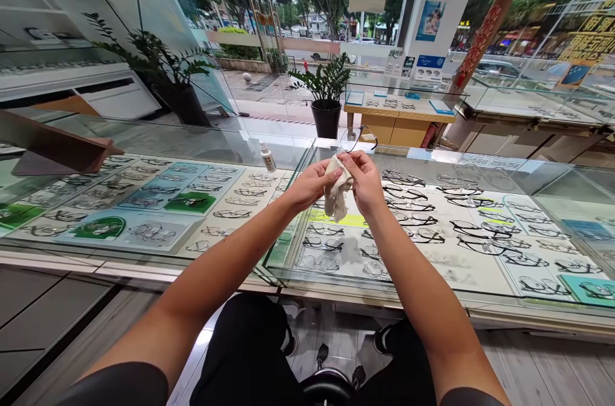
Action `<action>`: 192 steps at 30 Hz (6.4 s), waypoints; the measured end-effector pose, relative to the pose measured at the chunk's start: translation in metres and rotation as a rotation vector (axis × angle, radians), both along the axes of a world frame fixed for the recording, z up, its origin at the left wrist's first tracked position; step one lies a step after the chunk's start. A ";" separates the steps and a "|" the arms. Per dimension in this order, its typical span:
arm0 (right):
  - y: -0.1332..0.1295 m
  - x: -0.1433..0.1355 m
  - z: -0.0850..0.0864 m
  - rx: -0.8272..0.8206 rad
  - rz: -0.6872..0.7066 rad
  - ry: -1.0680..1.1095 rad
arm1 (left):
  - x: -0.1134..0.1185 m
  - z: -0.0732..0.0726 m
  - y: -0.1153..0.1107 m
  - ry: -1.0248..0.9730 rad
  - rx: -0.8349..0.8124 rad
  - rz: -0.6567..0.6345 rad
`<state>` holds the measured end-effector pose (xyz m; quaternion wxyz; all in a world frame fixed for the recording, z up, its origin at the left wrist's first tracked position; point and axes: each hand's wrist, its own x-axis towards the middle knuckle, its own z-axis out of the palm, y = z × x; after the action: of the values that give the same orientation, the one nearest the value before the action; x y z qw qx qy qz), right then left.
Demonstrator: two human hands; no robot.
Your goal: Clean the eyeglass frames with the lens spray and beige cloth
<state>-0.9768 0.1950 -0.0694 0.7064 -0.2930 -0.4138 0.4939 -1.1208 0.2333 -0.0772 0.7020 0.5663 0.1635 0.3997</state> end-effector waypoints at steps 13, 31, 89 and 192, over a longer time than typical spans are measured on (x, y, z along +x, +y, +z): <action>0.003 0.014 -0.003 0.044 0.003 -0.156 | -0.011 0.001 0.014 0.130 0.374 0.195; 0.001 0.022 0.002 0.035 -0.021 -0.239 | -0.023 0.014 0.011 0.218 0.477 0.076; 0.025 0.029 0.113 0.289 -0.049 -0.318 | -0.005 0.115 0.030 0.011 0.776 0.134; 0.028 0.025 0.108 0.417 0.002 -0.770 | -0.005 0.114 0.052 -0.186 0.545 0.320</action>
<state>-0.9521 0.2228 0.0386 0.5442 -0.3066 -0.7381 0.2550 -1.1254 0.2855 0.0367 0.4649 0.6616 0.0727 0.5839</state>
